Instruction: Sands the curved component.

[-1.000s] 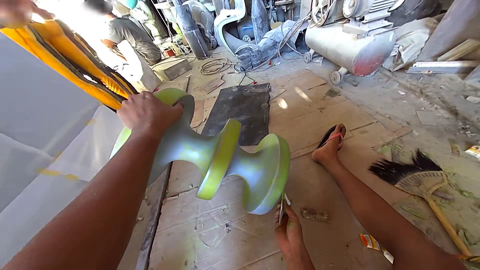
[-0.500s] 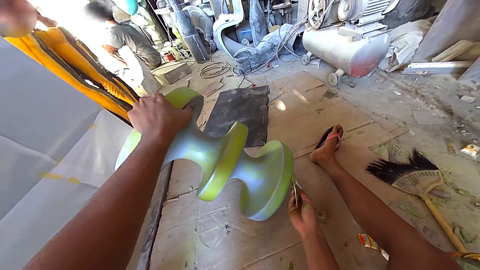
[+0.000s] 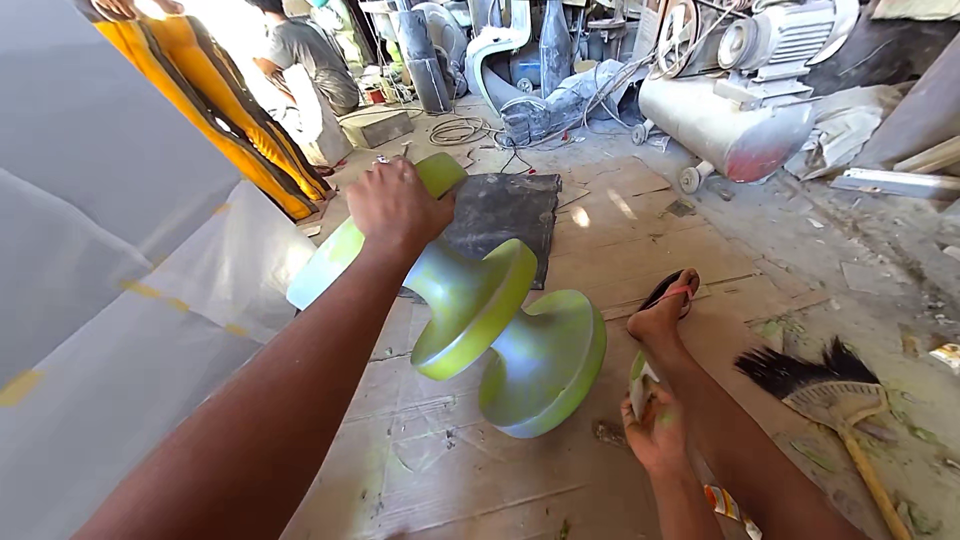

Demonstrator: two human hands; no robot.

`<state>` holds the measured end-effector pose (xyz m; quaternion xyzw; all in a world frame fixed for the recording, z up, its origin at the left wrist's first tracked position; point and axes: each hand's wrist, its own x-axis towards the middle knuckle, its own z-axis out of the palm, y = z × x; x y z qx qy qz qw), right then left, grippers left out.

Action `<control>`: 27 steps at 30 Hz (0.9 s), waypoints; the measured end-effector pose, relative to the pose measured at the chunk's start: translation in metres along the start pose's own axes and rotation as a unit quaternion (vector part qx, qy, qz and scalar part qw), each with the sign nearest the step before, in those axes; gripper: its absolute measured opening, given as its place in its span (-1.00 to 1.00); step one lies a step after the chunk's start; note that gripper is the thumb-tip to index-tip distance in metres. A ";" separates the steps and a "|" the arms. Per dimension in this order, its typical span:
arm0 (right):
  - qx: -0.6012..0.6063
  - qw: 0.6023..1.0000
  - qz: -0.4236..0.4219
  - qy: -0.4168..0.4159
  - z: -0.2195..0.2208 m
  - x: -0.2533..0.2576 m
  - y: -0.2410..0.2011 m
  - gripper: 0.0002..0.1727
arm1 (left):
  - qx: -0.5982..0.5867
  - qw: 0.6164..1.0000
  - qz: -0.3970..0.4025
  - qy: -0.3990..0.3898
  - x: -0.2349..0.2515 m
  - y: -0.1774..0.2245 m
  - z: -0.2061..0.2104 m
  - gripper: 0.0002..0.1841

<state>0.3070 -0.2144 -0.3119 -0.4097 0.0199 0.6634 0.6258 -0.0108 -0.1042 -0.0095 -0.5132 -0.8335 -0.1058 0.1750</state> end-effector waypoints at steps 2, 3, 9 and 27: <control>-0.030 0.999 0.042 -0.014 -0.008 -0.006 0.015 -0.71 | 0.003 1.000 0.004 0.004 -0.002 0.000 0.000 -0.19; -0.038 0.997 0.065 -0.030 -0.012 -0.009 0.022 -0.64 | 0.005 1.000 0.005 0.007 -0.003 0.000 -0.001 -0.19; 0.025 0.992 0.096 -0.076 -0.007 -0.027 0.033 -0.63 | 0.010 1.000 0.005 0.007 -0.007 -0.007 -0.001 -0.19; 0.030 0.994 0.030 -0.100 0.006 -0.019 -0.021 -0.60 | -0.005 0.998 0.056 0.041 -0.032 -0.021 -0.003 -0.17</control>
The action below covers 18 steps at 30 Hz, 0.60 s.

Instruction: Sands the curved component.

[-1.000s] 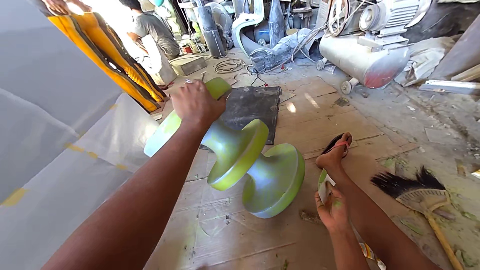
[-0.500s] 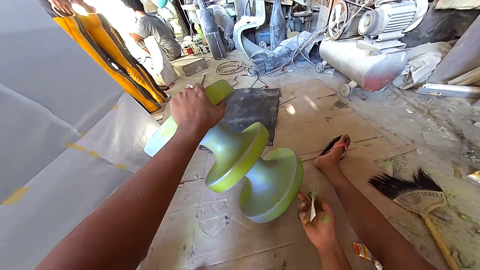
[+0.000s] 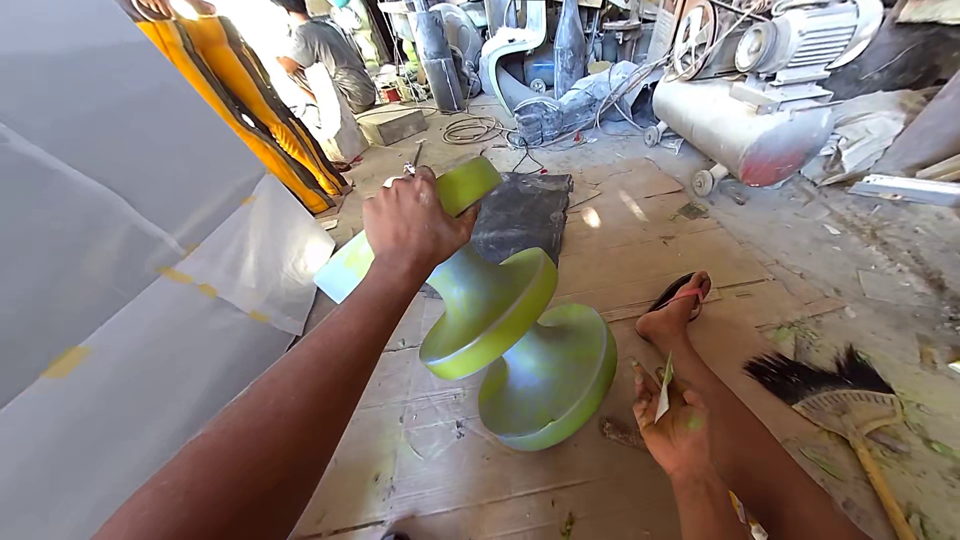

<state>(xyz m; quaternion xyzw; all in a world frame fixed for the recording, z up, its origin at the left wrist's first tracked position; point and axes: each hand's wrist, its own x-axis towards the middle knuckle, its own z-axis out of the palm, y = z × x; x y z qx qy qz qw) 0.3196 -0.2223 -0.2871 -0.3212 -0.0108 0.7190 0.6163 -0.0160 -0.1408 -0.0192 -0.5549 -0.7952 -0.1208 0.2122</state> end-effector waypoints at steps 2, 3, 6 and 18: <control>-0.039 0.999 -0.009 -0.031 -0.002 -0.008 -0.011 -0.58 | -0.011 1.000 0.004 -0.002 0.000 0.003 -0.002 -0.20; -0.083 0.995 -0.018 -0.047 -0.003 -0.014 -0.014 -0.57 | -0.020 1.000 0.007 -0.002 -0.001 0.004 -0.004 -0.21; -0.219 0.970 -0.069 -0.074 -0.001 -0.031 -0.019 -0.58 | -0.027 1.000 0.009 -0.007 -0.002 0.010 -0.005 -0.20; -0.451 0.814 -0.162 -0.329 0.043 -0.073 0.051 -0.51 | -0.036 0.998 -0.008 -0.055 0.013 0.021 -0.003 0.02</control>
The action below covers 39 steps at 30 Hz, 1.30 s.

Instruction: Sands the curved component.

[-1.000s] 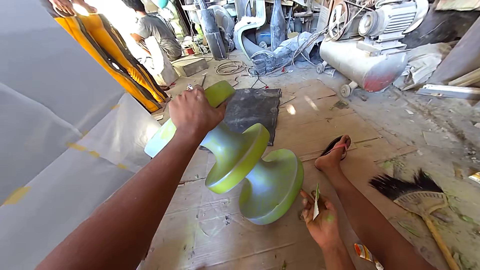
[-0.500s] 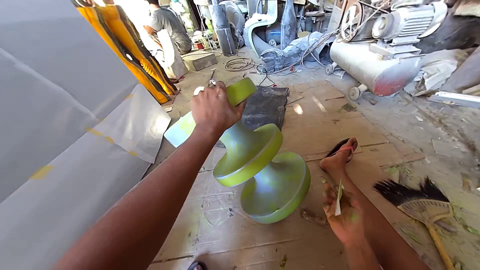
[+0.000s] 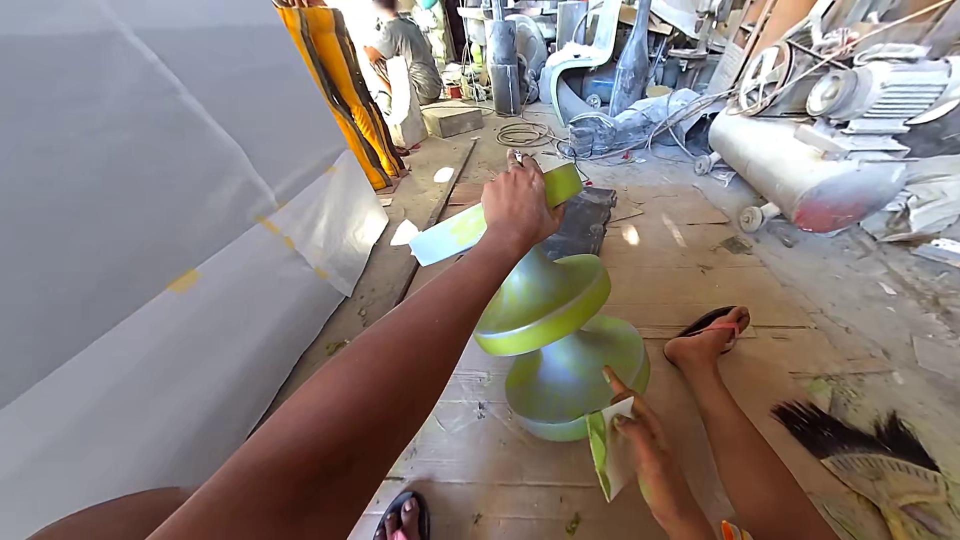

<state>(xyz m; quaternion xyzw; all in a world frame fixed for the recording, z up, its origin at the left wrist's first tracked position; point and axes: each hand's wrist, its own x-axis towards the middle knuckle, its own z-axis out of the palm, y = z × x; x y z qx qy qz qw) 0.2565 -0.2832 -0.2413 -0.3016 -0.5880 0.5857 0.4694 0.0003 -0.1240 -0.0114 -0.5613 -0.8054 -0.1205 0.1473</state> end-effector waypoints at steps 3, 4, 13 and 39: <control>0.047 0.999 0.012 -0.017 0.021 0.004 0.005 -0.52 | -0.004 1.000 0.006 -0.030 0.007 -0.006 -0.003 0.06; 0.050 0.998 0.013 -0.025 0.026 0.005 0.007 -0.52 | -0.005 0.999 0.013 -0.042 0.010 -0.010 -0.005 0.10; -0.177 0.971 0.116 -0.107 0.058 0.045 0.021 -0.30 | -0.011 0.987 0.104 -0.124 0.040 -0.026 -0.007 0.38; -0.534 0.718 0.084 -0.439 -0.040 0.114 -0.041 -0.56 | -0.179 0.935 0.301 -0.049 0.041 0.003 0.010 0.50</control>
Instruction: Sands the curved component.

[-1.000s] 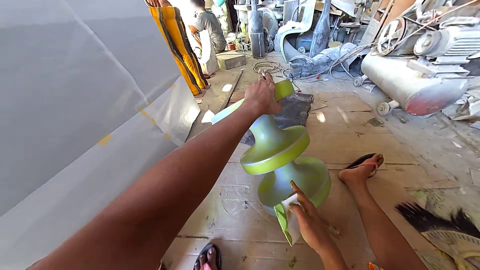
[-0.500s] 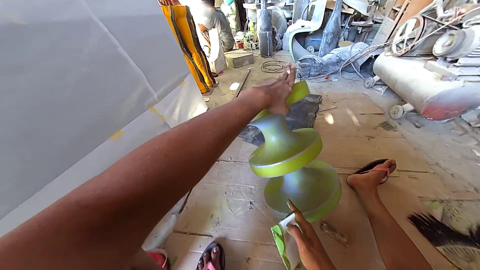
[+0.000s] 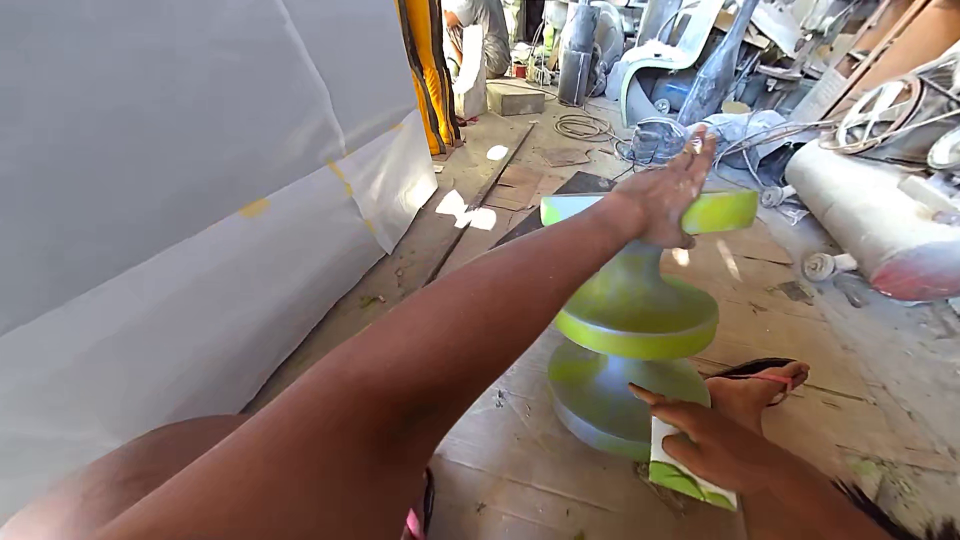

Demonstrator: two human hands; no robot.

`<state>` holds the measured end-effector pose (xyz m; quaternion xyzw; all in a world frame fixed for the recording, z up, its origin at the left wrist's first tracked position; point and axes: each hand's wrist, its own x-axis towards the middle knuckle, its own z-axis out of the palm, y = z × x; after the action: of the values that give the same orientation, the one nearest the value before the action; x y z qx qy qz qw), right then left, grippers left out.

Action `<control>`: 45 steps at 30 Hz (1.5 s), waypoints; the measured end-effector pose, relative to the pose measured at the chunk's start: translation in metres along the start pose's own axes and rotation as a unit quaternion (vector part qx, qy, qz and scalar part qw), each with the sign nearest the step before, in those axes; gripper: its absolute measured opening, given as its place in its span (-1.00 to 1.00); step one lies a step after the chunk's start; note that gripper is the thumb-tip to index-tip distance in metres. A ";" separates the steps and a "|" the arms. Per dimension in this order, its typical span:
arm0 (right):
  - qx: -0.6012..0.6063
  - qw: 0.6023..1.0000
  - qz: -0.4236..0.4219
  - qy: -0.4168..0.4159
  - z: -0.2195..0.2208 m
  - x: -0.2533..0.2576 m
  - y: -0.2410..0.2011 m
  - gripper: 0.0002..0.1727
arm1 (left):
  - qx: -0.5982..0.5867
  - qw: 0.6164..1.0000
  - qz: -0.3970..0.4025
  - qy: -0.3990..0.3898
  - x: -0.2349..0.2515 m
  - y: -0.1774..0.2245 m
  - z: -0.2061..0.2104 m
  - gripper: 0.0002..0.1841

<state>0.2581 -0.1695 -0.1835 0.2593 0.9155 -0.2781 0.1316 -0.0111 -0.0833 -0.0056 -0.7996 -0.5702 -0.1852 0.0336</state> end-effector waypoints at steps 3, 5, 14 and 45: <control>-0.141 0.979 0.002 -0.146 -0.029 0.023 -0.007 -0.54 | 0.006 1.000 0.007 -0.007 0.000 0.012 0.002 0.48; -0.205 0.962 -0.020 -0.180 -0.034 0.041 -0.011 -0.53 | 0.012 1.000 0.018 -0.006 0.001 0.015 0.001 0.46; -0.176 0.960 -0.010 -0.217 -0.007 0.107 -0.014 -0.41 | 0.006 1.000 0.002 -0.008 -0.003 0.015 0.000 0.44; -0.141 0.958 0.091 -0.231 0.000 0.067 -0.060 -0.36 | -0.014 0.999 0.020 -0.023 -0.012 0.022 -0.002 0.35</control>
<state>0.1693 -0.1853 -0.1829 0.2487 0.8628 -0.1849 0.3994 0.0054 -0.1021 -0.0039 -0.8150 -0.5525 -0.1742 0.0132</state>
